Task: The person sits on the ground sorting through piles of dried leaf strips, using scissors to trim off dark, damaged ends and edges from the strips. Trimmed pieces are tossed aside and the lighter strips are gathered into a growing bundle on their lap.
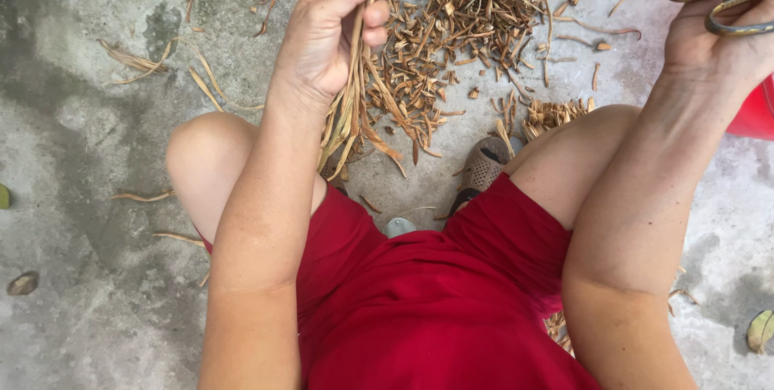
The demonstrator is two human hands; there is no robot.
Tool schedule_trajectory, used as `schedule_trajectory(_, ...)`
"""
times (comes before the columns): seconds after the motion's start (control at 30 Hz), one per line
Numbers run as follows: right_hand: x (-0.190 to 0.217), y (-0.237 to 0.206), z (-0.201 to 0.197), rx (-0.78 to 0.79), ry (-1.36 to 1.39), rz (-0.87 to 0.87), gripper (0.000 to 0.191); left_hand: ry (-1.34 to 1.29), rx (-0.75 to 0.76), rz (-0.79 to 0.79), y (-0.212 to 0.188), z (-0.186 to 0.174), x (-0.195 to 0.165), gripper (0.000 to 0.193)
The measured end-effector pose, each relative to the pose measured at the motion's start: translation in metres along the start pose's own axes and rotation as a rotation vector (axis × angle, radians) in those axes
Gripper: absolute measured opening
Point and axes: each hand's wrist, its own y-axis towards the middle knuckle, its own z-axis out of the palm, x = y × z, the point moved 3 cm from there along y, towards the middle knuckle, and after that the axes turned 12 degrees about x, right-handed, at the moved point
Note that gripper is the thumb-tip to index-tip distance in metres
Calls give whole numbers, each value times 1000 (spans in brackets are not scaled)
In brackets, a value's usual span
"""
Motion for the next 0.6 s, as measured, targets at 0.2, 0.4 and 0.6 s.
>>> schedule_trajectory(0.2, -1, 1, -12, 72, 3, 13, 24, -147, 36, 38, 2, -10, -1, 15)
schedule_trajectory(0.4, -1, -3, -8, 99, 26, 47, 30, -311, 88, 19, -1, -11, 1, 15)
schedule_trajectory(0.6, 0, -9, 2, 131, -28, 67, 28, -142, 44, 29, -1, 4, -3, 15)
